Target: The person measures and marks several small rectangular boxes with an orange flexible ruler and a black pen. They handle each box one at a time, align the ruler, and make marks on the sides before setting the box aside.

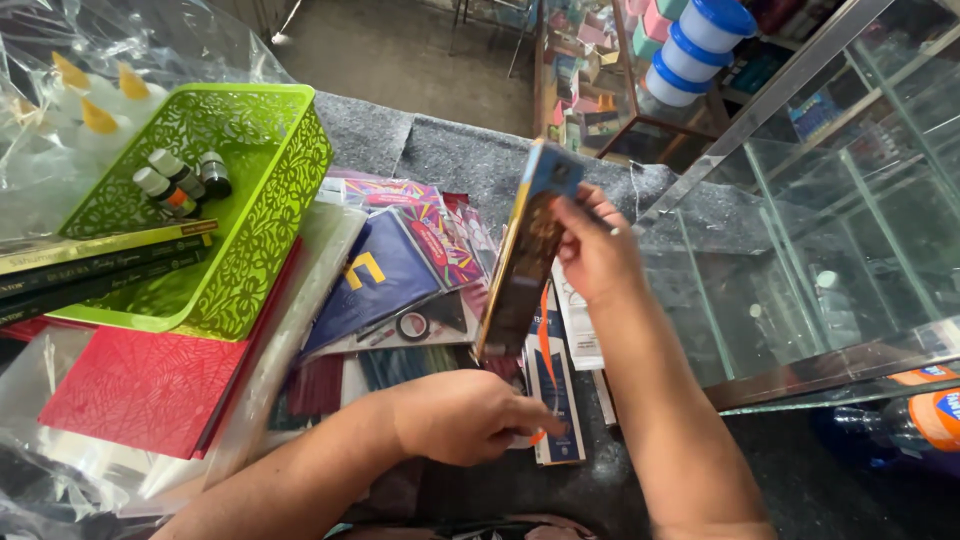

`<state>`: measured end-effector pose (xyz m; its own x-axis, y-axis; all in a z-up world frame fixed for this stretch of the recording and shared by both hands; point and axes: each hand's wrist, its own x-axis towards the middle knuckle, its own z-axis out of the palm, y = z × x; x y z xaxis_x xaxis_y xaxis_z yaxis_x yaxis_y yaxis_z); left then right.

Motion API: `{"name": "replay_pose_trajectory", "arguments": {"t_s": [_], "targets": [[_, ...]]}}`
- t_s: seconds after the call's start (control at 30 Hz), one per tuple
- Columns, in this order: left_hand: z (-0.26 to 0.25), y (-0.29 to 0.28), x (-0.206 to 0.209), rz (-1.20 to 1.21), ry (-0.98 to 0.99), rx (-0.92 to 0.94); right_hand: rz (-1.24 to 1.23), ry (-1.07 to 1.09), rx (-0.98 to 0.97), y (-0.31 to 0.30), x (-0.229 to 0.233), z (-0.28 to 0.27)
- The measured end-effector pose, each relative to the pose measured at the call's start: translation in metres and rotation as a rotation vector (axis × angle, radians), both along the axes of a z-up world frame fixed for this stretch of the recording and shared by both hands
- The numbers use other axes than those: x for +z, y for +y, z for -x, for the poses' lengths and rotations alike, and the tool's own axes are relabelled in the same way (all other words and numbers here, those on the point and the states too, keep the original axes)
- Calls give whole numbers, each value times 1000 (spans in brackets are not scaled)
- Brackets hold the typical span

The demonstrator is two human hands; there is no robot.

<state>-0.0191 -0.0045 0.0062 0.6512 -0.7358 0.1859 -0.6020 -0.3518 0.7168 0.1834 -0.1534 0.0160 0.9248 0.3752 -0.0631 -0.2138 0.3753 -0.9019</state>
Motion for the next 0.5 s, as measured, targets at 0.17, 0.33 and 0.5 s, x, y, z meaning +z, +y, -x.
{"name": "replay_pose_trajectory", "arguments": {"t_s": [0.17,0.33,0.5], "targets": [[-9,-2,-28,-53,-5,-78,-318,-95,9,-13,-12,-31],[-11,-1,-33,-74,-6,52,-184,-169,12,-15,6,-10],[-11,-3,-31,25,-130,166,-269,-242,224,-9,8,4]]}}
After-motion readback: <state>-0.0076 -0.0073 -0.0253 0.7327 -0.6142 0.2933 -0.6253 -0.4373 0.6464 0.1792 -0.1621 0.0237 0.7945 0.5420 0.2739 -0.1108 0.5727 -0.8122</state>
